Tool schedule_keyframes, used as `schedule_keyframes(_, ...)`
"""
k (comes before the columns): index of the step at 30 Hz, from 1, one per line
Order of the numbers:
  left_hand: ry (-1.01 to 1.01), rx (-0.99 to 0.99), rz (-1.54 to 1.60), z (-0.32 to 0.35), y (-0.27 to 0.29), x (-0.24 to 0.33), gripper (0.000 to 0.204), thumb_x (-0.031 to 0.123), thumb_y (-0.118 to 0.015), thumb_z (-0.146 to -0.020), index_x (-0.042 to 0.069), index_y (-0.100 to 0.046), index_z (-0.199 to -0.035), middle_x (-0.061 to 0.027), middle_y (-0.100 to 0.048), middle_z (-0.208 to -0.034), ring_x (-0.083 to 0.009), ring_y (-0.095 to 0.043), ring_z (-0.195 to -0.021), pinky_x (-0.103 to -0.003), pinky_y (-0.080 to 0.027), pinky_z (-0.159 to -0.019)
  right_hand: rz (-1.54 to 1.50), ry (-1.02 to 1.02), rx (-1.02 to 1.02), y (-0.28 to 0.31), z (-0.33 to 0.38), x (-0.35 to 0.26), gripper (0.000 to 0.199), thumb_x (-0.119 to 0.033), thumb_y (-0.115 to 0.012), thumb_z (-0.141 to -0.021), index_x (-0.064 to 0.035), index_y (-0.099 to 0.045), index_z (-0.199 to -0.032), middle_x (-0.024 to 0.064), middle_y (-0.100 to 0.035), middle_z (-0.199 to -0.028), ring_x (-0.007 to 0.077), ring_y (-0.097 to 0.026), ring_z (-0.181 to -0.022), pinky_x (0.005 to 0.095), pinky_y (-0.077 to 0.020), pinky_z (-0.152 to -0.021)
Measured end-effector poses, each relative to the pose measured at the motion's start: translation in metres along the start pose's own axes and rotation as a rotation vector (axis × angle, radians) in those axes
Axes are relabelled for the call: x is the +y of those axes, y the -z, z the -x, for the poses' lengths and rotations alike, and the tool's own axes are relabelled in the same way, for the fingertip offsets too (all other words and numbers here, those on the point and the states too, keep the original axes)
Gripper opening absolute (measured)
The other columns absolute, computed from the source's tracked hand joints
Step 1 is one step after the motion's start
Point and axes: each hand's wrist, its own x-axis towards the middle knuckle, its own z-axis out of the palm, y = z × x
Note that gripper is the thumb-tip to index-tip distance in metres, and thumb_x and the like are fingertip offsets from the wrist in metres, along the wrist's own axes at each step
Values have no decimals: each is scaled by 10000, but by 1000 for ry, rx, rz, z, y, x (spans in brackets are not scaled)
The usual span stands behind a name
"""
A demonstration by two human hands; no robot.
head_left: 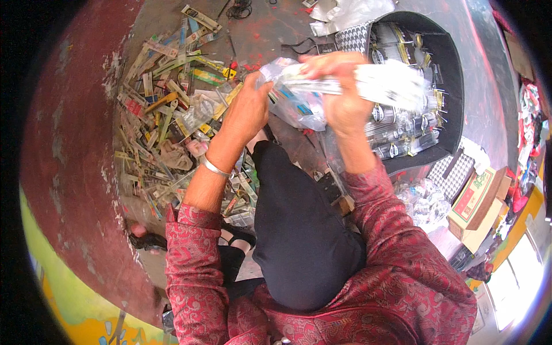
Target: The person sorts through a pile of discarded packaging and paper on the floor, picking up plastic-wrapped items, wiping them with a cloth, and placing them into bags and containers.
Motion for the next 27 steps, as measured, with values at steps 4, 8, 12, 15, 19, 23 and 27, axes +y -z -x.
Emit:
schedule_keyframes(4,72,-16,112,0,8,2,380,-59,-466,-728,-23,-500,-1105,-228,-486,-1095,-374,-516,-971,-400,-438,-816,213,-257,5,-11,26,44,166,-160,-516,-877,-23,-514,-784,76,-564,-712,175,-540,-639,310,-442,-665)
schedule_keyframes(8,97,95,165,7,7,-2,408,-60,-466,-726,-21,-477,-1133,-222,-499,-1084,-375,-499,-991,-395,-417,-843,518,-217,-182,-9,54,67,104,-125,-597,-810,-38,-543,-787,92,-548,-689,217,-529,-582,300,-424,-557)
schedule_keyframes(12,71,118,246,6,6,-1,453,-66,-480,-716,-10,-460,-1164,-226,-496,-1112,-378,-484,-1029,-390,-401,-879,553,-237,-185,1,76,75,90,-111,-586,-807,-28,-553,-798,78,-560,-672,181,-549,-599,293,-427,-557)
schedule_keyframes(15,56,134,164,12,4,-3,438,-67,-479,-720,-10,-472,-1155,-236,-498,-1119,-376,-473,-1060,-386,-387,-905,409,-482,108,18,77,70,153,-170,-536,-862,-36,-548,-789,26,-580,-715,100,-519,-654,243,-421,-623)
schedule_keyframes(19,76,169,149,16,1,-5,398,-35,-473,-752,-11,-482,-1149,-244,-504,-1109,-378,-469,-1064,-385,-385,-909,473,-472,91,34,62,64,192,-188,-539,-868,-20,-550,-777,19,-586,-734,95,-513,-684,247,-423,-665)
schedule_keyframes(23,149,209,218,16,0,-2,326,35,-488,-791,-15,-507,-1113,-240,-512,-1098,-382,-487,-1031,-389,-400,-887,906,-338,-225,25,66,50,92,-99,-566,-791,-14,-540,-815,81,-611,-822,187,-586,-736,313,-464,-664)
schedule_keyframes(27,244,271,91,14,-7,-9,243,78,-516,-794,-12,-557,-1016,-202,-543,-1058,-356,-525,-973,-399,-433,-833,1522,-584,-551,14,75,44,113,-50,-556,-682,-26,-537,-790,203,-608,-864,334,-607,-804,394,-486,-683)
